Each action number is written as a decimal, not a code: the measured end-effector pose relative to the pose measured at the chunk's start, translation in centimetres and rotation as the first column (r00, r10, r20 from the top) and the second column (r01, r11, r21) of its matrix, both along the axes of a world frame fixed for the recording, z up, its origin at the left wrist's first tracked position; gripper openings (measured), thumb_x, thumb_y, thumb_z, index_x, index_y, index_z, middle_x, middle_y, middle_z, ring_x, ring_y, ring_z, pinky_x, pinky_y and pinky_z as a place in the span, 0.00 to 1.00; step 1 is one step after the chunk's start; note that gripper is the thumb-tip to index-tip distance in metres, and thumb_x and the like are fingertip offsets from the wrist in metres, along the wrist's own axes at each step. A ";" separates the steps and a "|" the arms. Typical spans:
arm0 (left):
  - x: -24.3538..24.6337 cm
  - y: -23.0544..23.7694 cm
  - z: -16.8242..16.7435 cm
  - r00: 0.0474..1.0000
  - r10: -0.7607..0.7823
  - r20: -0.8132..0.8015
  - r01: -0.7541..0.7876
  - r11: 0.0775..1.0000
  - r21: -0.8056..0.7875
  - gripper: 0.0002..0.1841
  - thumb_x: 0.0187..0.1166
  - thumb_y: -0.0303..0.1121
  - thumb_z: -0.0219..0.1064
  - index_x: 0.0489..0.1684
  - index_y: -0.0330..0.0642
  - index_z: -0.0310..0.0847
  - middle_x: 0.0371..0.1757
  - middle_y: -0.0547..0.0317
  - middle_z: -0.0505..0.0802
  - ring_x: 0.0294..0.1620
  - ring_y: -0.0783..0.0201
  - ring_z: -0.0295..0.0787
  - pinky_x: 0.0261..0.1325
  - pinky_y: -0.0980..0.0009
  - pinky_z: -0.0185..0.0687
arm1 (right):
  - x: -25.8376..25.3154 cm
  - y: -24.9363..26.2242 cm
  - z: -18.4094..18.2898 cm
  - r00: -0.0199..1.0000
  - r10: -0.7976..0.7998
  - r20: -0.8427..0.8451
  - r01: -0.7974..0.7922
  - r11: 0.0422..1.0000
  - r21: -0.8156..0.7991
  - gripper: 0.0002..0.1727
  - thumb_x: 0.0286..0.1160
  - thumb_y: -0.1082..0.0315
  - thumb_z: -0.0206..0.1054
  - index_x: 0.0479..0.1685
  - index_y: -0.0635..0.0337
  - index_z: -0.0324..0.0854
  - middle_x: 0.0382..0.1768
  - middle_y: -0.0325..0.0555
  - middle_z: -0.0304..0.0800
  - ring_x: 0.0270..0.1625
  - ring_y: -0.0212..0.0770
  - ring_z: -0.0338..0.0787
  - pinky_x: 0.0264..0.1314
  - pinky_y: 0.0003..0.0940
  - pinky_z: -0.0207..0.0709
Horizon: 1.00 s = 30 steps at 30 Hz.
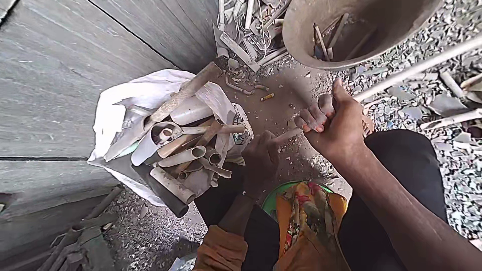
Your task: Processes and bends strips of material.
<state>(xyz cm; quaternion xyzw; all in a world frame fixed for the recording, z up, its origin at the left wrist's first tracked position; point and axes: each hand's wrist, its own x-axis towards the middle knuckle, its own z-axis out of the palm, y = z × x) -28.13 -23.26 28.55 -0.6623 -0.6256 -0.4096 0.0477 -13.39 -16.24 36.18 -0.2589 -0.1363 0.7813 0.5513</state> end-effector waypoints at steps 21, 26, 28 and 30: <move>0.3 -2.2 2.0 0.743 -0.093 0.663 0.518 0.707 -0.481 0.26 0.93 0.37 0.45 0.19 0.40 0.78 0.15 0.72 0.79 0.19 0.80 0.75 0.30 0.78 0.76 | 1.7 -0.9 0.8 0.909 0.308 0.279 -0.343 0.936 0.084 0.34 0.96 0.50 0.40 0.07 0.45 0.60 0.05 0.26 0.59 0.09 0.23 0.63 0.16 0.19 0.63; -0.4 -1.6 0.1 0.850 -0.209 0.484 0.382 0.877 -0.291 0.17 0.90 0.35 0.51 0.54 0.37 0.87 0.44 0.59 0.93 0.39 0.74 0.89 0.45 0.75 0.87 | 0.8 -1.7 0.3 0.746 0.361 0.560 -0.340 0.929 -0.146 0.25 0.94 0.57 0.51 0.18 0.48 0.66 0.08 0.26 0.61 0.09 0.23 0.61 0.14 0.19 0.58; -1.3 -0.9 0.9 0.776 -0.238 0.584 0.382 0.914 -0.135 0.19 0.93 0.36 0.47 0.58 0.33 0.83 0.52 0.59 0.93 0.43 0.74 0.90 0.46 0.76 0.89 | 0.2 -2.8 -0.8 0.668 0.378 0.641 -0.407 0.907 -0.111 0.21 0.92 0.58 0.53 0.22 0.49 0.70 0.11 0.27 0.65 0.13 0.24 0.66 0.19 0.22 0.65; -1.9 -0.3 3.0 0.730 -0.235 0.642 0.355 0.933 -0.063 0.23 0.94 0.40 0.44 0.62 0.31 0.80 0.57 0.57 0.93 0.48 0.70 0.93 0.47 0.73 0.92 | -0.2 -3.9 -1.7 0.616 0.422 0.665 -0.477 0.872 -0.112 0.21 0.92 0.57 0.53 0.23 0.50 0.70 0.10 0.27 0.66 0.12 0.25 0.67 0.18 0.22 0.65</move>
